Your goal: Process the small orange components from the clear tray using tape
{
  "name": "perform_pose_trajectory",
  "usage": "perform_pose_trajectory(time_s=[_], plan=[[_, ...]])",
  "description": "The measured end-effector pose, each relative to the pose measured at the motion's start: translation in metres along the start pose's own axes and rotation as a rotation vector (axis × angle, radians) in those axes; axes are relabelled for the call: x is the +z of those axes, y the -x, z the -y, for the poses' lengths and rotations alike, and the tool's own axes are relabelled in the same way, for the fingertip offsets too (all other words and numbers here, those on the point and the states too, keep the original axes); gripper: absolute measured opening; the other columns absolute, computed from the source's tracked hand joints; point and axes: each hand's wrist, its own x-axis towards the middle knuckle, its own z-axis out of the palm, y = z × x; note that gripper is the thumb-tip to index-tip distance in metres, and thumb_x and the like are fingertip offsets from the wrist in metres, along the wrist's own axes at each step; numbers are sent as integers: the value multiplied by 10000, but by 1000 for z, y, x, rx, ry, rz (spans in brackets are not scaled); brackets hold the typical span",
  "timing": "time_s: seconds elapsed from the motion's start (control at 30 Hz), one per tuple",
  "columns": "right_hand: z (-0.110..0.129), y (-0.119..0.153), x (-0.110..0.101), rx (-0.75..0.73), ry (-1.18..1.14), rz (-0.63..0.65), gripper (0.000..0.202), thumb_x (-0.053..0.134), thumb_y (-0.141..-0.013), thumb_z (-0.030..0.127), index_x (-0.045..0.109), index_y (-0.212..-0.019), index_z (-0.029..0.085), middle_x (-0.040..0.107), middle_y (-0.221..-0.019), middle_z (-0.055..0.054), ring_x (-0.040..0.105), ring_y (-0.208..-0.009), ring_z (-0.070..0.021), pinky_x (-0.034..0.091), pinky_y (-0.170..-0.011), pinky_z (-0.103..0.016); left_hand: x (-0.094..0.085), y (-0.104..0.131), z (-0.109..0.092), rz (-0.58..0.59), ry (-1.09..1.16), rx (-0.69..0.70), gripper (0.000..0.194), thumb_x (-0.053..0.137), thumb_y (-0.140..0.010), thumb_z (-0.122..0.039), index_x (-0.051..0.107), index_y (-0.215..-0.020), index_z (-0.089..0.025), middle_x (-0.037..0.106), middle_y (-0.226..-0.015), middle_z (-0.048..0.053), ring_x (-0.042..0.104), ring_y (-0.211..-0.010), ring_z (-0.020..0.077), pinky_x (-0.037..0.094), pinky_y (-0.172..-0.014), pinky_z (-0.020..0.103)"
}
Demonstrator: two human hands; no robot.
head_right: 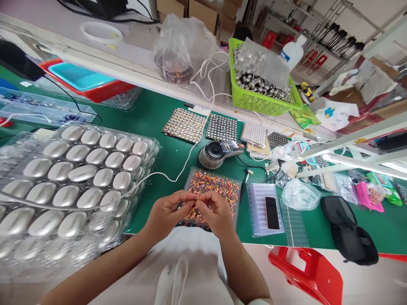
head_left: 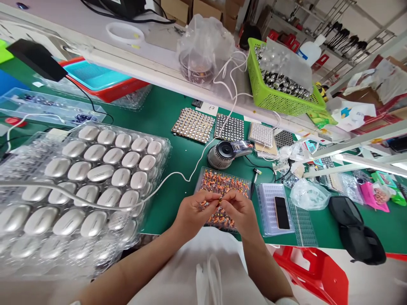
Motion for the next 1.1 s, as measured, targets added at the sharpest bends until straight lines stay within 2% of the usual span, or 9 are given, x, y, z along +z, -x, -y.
perform_pose_trajectory(time_s=[0.3, 0.5, 0.77, 0.9, 1.1], plan=[[-4, -2, 4, 34, -24, -24, 133, 621, -812, 330, 601, -768, 206, 560, -671, 14, 473, -566, -110, 378, -519, -237, 0, -1, 6, -1, -26, 98, 144, 641, -773, -237, 733, -875, -196, 710, -797, 45, 649, -705, 156, 527, -649, 239], [-8, -4, 6, 42, -24, -52, 148, 621, -804, 346, 597, -763, 205, 565, -672, 11, 479, -565, -111, 385, -510, -235, 0, -3, 6, -11, -60, 181, 152, 629, -788, -209, 737, -894, -206, 724, -827, 58, 662, -752, 166, 547, -681, 257], [-10, -6, 11, 29, 20, -114, 108, 614, -807, 306, 602, -764, 208, 572, -671, 14, 492, -575, -114, 383, -510, -232, -1, -6, 8, -28, -173, 359, 185, 595, -810, -142, 718, -931, -208, 731, -811, 46, 650, -783, 163, 534, -727, 270], [-10, -7, 13, 45, 18, -145, 114, 622, -804, 313, 607, -775, 205, 587, -676, 7, 511, -589, -120, 403, -527, -238, 0, -8, 8, -45, -221, 396, 192, 582, -814, -126, 709, -929, -211, 728, -795, 39, 644, -770, 159, 526, -733, 275], [-9, -13, 13, 111, -73, -95, 161, 652, -790, 340, 604, -874, 211, 535, -622, 31, 472, -553, -111, 358, -479, -225, -2, -10, 11, -60, -228, 401, 175, 591, -808, -122, 704, -918, -199, 727, -799, 41, 648, -780, 156, 519, -736, 261]])
